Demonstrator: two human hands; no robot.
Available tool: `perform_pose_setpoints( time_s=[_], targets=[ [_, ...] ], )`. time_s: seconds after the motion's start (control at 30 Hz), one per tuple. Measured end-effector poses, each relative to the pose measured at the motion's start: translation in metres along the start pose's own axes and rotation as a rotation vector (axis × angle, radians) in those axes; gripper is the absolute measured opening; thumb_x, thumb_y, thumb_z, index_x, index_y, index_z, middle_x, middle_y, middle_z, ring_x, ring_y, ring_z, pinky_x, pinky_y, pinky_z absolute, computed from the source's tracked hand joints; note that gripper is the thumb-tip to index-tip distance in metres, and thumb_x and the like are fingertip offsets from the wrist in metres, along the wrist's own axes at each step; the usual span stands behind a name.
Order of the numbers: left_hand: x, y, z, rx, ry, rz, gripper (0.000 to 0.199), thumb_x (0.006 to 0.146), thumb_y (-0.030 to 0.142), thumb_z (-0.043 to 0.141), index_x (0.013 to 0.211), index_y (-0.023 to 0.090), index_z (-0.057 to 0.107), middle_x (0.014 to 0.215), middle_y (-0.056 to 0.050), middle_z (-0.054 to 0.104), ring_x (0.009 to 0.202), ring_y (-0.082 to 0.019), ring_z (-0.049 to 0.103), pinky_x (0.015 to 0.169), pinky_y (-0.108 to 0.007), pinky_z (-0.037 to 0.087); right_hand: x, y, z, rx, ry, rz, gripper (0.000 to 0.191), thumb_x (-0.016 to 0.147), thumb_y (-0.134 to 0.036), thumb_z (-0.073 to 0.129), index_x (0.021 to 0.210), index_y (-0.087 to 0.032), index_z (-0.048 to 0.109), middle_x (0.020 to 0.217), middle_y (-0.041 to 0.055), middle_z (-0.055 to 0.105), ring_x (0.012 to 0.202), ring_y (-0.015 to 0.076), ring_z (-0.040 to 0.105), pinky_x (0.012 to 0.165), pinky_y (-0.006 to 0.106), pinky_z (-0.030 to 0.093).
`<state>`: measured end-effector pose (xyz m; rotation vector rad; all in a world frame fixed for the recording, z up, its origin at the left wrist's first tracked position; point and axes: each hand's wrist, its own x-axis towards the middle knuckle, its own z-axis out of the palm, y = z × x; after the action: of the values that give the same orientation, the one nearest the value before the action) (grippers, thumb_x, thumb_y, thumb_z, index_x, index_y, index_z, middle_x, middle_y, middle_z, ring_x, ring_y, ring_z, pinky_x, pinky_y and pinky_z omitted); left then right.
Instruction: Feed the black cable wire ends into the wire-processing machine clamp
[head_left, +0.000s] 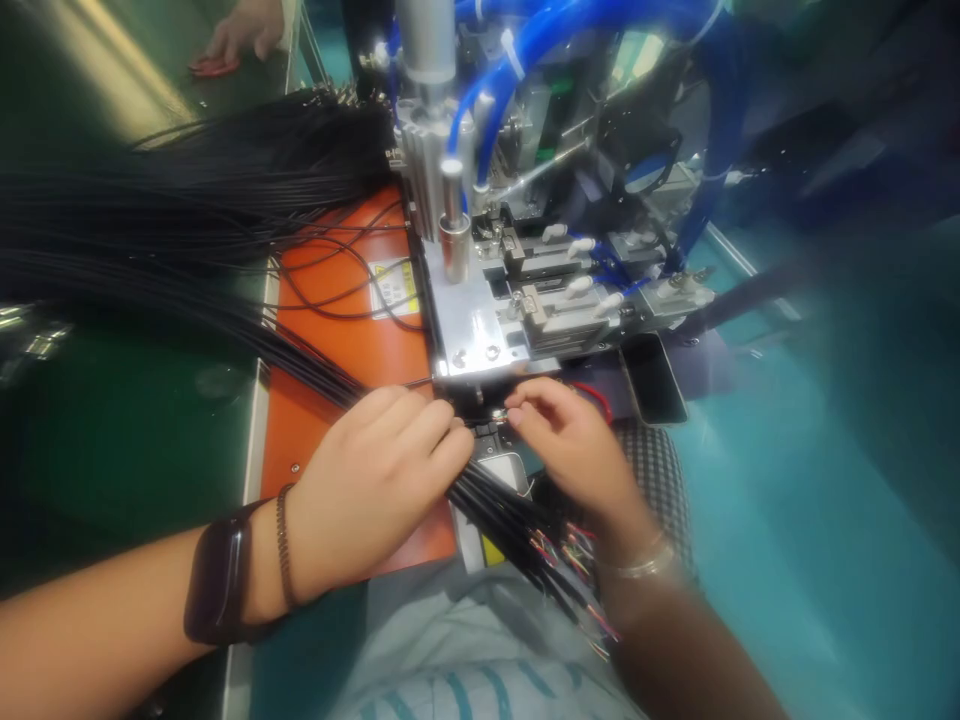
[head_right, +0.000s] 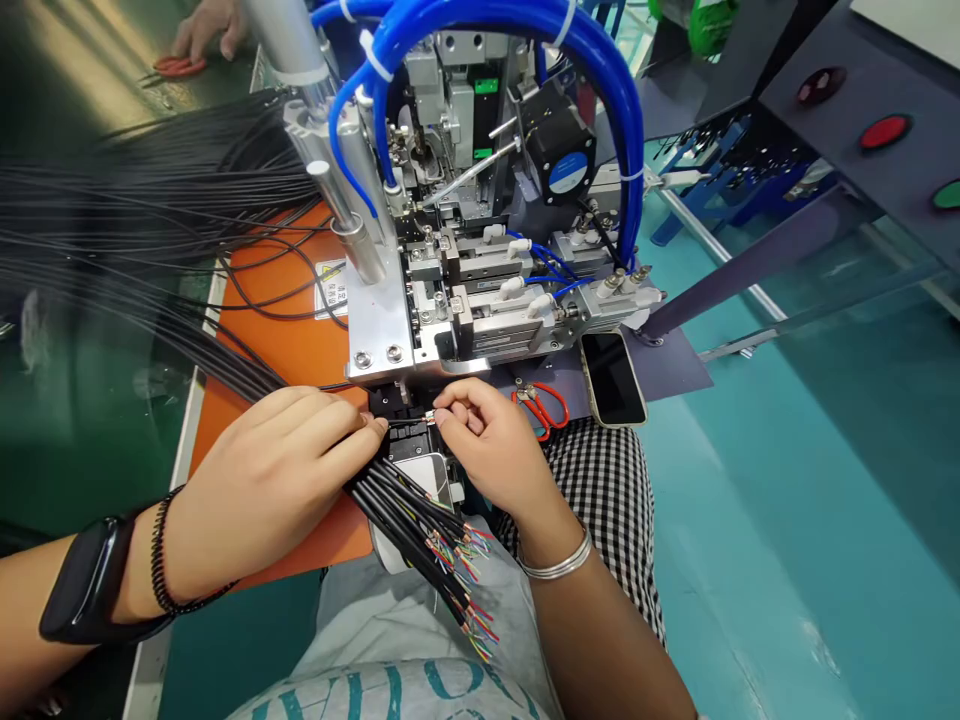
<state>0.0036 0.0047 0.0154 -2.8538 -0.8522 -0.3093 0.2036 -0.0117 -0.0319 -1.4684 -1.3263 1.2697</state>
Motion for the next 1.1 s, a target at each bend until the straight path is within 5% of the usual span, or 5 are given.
perform_pose_setpoints(
  time_s=[0.17,0.3,0.47,0.67,1.1],
  targets=[
    [0.0,0.01,-0.001,0.062,-0.109,-0.056,0.018,0.078,0.006,0.047,0.077,0.014,0.063,0.067,-0.005,0.053,0.061,-0.021,0.047,0.057,-0.036,0.043,0.004,-0.002,0.006,0.001,-0.021,0.141,0.013,0.084,-0.028,0.053,0.075,-0.019,0.053,0.064,-0.0044,0.047,0.056,0.0101,0.04,0.051,0.022,0.033],
    [-0.006,0.024,-0.003,0.12,-0.068,-0.087,0.026,0.079,0.009,0.047,0.097,0.005,0.066,0.1,-0.016,0.062,0.089,-0.029,0.055,0.072,-0.04,0.048,0.003,0.002,0.005,0.009,-0.021,0.136,0.015,0.084,-0.031,0.054,0.075,-0.019,0.054,0.063,-0.005,0.047,0.055,0.0099,0.041,0.051,0.022,0.035],
    [-0.011,0.03,-0.006,0.171,-0.133,-0.127,0.038,0.074,0.005,0.053,0.111,0.001,0.062,0.081,-0.012,0.062,0.076,-0.027,0.056,0.062,-0.038,0.048,-0.011,0.003,-0.014,-0.196,0.033,-0.096,0.018,0.087,-0.024,0.056,0.104,-0.023,0.061,0.082,0.0001,0.057,0.072,0.0135,0.053,0.064,0.026,0.043],
    [-0.006,0.019,-0.011,0.028,-0.206,-0.173,0.027,0.071,0.012,0.062,0.097,0.008,0.066,0.072,-0.006,0.057,0.069,-0.024,0.054,0.06,-0.039,0.05,-0.028,-0.01,-0.027,-0.324,-0.385,-0.69,0.028,0.088,-0.013,0.056,0.109,-0.029,0.064,0.094,0.0025,0.062,0.087,0.0157,0.053,0.078,0.031,0.045],
    [-0.005,0.003,-0.005,0.026,0.108,-0.108,0.032,0.082,0.002,0.037,0.096,0.009,0.065,0.095,-0.011,0.067,0.083,-0.023,0.062,0.069,-0.037,0.055,-0.016,0.006,0.002,-0.148,0.003,-0.687,0.023,0.084,-0.008,0.06,0.101,-0.022,0.066,0.087,0.003,0.066,0.084,0.0153,0.057,0.076,0.031,0.048]
  ],
)
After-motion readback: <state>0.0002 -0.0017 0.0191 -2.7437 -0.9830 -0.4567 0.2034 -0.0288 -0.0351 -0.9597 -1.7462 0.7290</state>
